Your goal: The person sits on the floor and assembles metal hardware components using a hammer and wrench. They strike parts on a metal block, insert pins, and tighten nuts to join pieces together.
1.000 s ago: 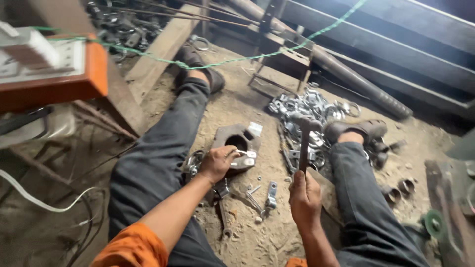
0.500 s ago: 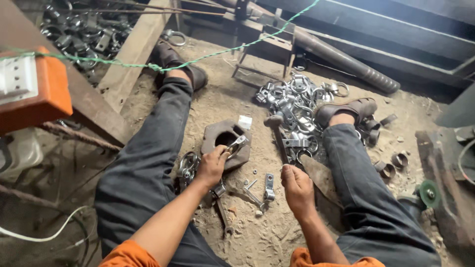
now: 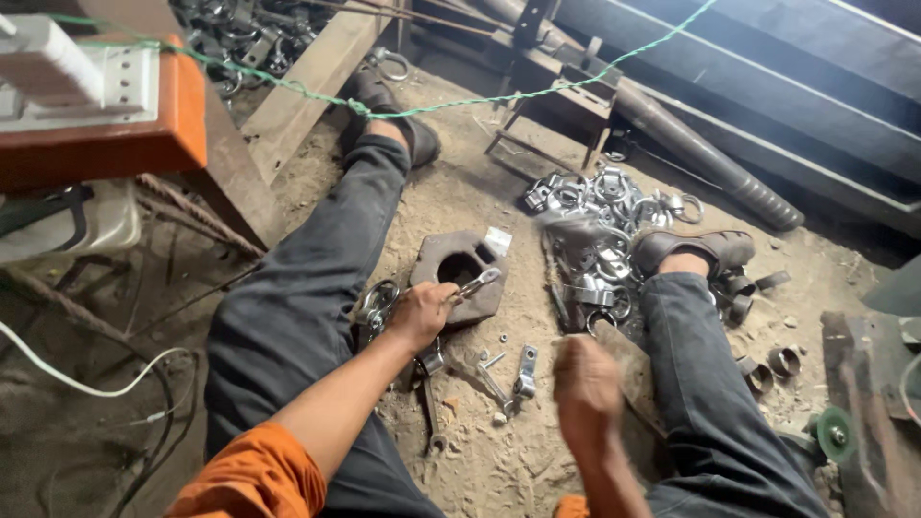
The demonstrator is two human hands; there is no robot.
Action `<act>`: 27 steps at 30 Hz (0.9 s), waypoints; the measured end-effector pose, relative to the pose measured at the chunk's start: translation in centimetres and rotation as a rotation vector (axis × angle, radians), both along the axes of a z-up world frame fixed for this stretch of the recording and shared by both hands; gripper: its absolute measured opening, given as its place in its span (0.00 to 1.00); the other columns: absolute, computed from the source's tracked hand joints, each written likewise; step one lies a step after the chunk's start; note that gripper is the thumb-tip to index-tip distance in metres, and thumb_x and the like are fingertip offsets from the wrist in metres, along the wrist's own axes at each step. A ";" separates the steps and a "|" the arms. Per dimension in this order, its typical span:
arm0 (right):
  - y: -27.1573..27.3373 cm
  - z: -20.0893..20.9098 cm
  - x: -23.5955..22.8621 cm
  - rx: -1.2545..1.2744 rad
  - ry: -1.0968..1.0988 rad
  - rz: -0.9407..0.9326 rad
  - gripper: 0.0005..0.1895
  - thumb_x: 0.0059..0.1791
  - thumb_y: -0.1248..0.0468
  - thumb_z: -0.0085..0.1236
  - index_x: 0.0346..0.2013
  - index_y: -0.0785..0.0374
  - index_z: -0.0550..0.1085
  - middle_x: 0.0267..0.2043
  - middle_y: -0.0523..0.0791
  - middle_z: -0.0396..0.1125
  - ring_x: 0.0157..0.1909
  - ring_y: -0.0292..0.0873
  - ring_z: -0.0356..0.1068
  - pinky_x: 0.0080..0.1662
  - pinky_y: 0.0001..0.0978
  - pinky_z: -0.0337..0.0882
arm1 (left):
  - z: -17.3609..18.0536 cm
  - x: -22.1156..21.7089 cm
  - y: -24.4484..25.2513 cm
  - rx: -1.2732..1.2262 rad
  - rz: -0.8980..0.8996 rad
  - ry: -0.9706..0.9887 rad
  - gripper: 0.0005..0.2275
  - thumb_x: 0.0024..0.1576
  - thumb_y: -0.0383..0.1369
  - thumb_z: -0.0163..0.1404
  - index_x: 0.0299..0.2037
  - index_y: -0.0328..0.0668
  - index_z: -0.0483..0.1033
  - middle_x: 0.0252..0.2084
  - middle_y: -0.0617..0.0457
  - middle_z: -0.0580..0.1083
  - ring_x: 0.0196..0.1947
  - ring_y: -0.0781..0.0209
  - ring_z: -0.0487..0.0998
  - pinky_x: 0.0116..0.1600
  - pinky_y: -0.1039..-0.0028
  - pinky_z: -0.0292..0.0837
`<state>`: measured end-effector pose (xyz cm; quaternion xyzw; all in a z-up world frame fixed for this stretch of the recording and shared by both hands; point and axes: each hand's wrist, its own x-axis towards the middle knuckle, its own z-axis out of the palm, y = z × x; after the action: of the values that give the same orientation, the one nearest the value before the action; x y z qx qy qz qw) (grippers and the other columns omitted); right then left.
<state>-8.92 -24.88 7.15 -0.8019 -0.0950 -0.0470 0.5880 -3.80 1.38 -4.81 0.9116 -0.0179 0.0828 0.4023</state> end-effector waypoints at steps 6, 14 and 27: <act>-1.3 -5.2 -0.1 0.762 0.003 -0.041 0.22 0.59 0.48 0.38 0.31 0.58 0.69 0.26 0.41 0.62 0.28 0.34 0.59 0.34 0.30 0.62 | -0.7 0.1 0.2 -0.080 -0.020 0.173 0.08 0.63 0.35 0.43 0.37 0.47 0.76 0.30 0.47 0.75 0.31 0.49 0.78 0.33 0.57 0.74; 0.1 -1.5 -0.4 0.165 0.294 -0.088 0.21 0.57 0.52 0.45 0.27 0.64 0.69 0.21 0.42 0.59 0.21 0.37 0.54 0.24 0.33 0.55 | 0.2 -0.5 0.7 -0.002 -0.045 -0.050 0.08 0.62 0.36 0.47 0.39 0.45 0.78 0.31 0.44 0.76 0.34 0.44 0.78 0.39 0.54 0.73; -0.1 -5.8 -0.3 -0.259 0.369 -0.035 0.27 0.58 0.51 0.37 0.22 0.62 0.70 0.19 0.42 0.60 0.22 0.39 0.57 0.27 0.39 0.57 | 0.5 -0.4 0.3 0.012 -0.043 -0.137 0.07 0.59 0.36 0.51 0.39 0.44 0.80 0.34 0.44 0.78 0.36 0.45 0.79 0.41 0.59 0.74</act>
<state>-9.17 -25.02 1.35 -0.8672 0.0232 0.1028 0.4867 -4.22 1.66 -4.29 0.9055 -0.0653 0.1365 0.3965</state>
